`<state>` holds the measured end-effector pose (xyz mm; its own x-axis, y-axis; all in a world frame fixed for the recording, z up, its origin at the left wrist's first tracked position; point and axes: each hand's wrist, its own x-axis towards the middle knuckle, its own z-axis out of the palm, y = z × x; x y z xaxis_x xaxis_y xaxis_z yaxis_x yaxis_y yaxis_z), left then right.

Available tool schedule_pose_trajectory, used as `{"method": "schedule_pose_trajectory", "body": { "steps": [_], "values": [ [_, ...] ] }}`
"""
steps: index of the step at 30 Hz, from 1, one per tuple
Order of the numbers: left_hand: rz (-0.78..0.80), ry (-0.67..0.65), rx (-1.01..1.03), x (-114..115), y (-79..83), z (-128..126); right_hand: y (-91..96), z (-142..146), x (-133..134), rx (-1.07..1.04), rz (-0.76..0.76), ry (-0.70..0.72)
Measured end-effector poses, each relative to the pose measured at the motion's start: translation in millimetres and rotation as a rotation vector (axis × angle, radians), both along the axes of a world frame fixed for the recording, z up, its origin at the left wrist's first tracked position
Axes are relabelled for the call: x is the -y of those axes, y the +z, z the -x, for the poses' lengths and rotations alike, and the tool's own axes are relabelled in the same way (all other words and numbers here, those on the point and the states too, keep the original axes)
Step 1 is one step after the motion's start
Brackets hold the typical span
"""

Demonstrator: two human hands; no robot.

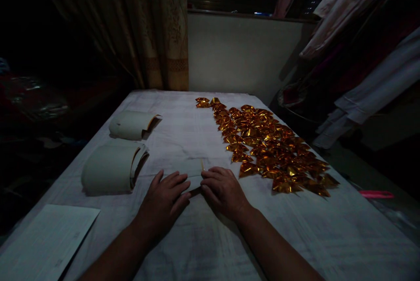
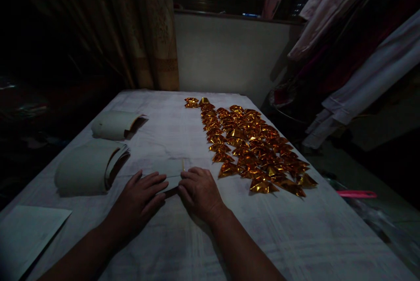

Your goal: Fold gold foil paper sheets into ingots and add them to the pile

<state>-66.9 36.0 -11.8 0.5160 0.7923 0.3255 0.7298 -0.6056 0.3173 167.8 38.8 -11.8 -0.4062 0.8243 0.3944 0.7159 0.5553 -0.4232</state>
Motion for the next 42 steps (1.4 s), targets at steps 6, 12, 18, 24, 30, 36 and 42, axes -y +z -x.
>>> {"method": "schedule_pose_trajectory", "body": {
  "steps": [6,12,18,24,30,36,42],
  "values": [
    [0.079,0.064,0.114,-5.1,2.6,1.4,-5.8,0.2,-5.5,-0.115,0.073,-0.066],
    [0.056,0.145,0.155,-7.2,0.7,0.0,2.8,6.4,-12.4,-0.14,0.165,-0.157],
    [-0.142,0.145,0.124,-7.6,0.8,-0.2,12.0,13.8,-18.2,-0.035,0.227,-0.224],
    [-0.279,-0.066,0.009,6.8,9.2,-16.1,-0.3,19.7,-15.2,-0.086,0.12,-0.27],
    [-0.212,-0.144,-0.075,13.1,5.1,-23.6,-5.7,20.7,-14.5,-0.115,0.085,-0.276],
    [-0.208,-0.131,-0.132,12.2,0.7,-22.0,-5.0,21.4,-15.7,-0.083,0.077,-0.287],
    [-0.193,-0.124,-0.135,12.2,1.1,-22.8,-5.0,24.0,-17.6,-0.002,0.065,-0.339]
  ]
}}
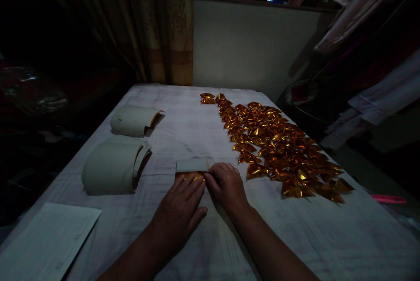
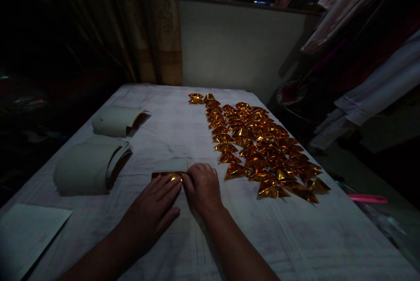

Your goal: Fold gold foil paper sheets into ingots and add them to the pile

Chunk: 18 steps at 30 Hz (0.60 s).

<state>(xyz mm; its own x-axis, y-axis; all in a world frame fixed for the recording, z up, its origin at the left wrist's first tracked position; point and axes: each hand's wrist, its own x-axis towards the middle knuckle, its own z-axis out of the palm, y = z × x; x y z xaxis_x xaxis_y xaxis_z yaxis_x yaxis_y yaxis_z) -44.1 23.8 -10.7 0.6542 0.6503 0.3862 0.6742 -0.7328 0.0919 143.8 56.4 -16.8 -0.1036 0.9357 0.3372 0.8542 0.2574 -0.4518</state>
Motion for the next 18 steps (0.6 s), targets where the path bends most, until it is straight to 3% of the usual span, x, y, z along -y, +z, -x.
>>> {"method": "schedule_pose_trajectory", "body": {
  "steps": [18],
  "values": [
    [0.05,0.028,-0.048,-1.2,-4.6,2.8,-1.2,3.8,-1.8,0.1,-0.057,-0.036]
  ]
}}
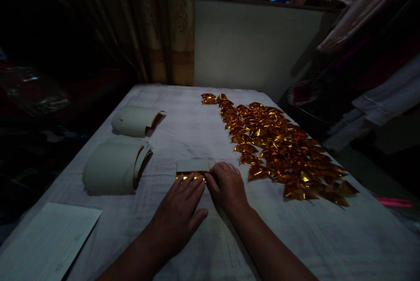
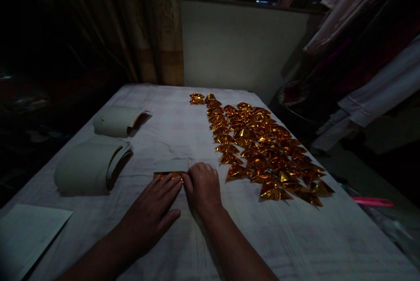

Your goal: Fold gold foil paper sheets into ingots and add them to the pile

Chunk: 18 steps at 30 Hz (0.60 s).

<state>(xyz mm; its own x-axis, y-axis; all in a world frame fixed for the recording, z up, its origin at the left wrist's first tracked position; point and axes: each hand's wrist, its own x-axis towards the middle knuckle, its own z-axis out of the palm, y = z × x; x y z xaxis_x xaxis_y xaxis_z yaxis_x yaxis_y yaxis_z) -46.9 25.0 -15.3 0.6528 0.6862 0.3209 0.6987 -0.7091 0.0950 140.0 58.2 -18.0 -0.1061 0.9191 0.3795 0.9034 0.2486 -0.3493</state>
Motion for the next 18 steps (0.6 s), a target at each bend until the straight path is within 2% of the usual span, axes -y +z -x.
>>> {"method": "schedule_pose_trajectory", "body": {
  "steps": [18],
  "values": [
    [0.048,0.019,0.046,0.2,-2.1,-0.8,-0.7,0.4,-0.5,-0.023,0.029,-0.012]
  ]
}}
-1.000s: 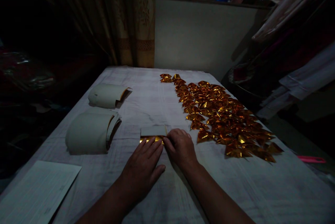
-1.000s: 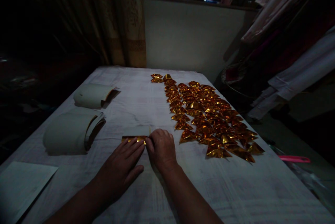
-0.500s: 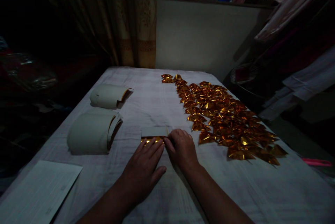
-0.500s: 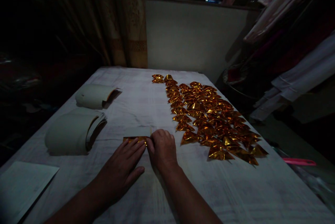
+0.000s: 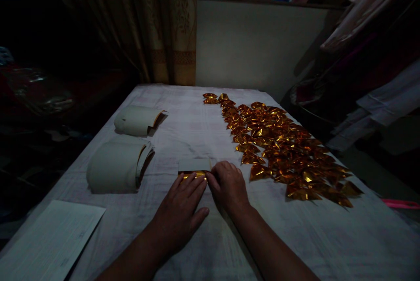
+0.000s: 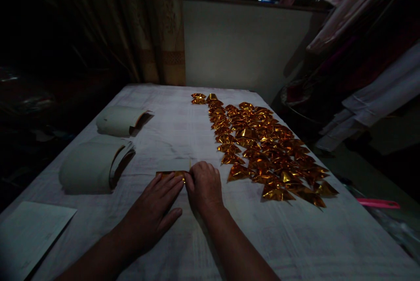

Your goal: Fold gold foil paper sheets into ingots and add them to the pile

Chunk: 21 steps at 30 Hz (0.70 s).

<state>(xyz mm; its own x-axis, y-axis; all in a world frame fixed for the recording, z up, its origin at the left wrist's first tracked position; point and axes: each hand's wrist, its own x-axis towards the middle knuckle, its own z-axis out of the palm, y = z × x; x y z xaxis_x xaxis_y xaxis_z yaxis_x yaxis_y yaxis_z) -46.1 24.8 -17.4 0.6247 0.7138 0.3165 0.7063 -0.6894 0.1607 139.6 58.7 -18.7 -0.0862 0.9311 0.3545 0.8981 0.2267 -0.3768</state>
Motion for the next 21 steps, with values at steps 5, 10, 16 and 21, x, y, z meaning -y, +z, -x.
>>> {"method": "schedule_pose_trajectory", "body": {
  "steps": [5,10,16,21],
  "values": [
    [0.014,0.008,-0.012,0.4,-0.1,-0.6,-3.6,-0.3,0.3,-0.086,-0.023,-0.013],
    [0.011,0.01,0.006,0.9,-1.8,-0.7,-3.0,-3.6,0.4,-0.098,0.002,0.041],
    [0.018,0.004,0.02,0.2,-0.8,-0.9,4.1,-2.1,4.2,-0.04,0.038,0.046],
    [0.01,0.005,0.016,-0.3,0.3,-1.1,5.7,-4.3,8.6,-0.074,0.067,0.054]
  ]
}}
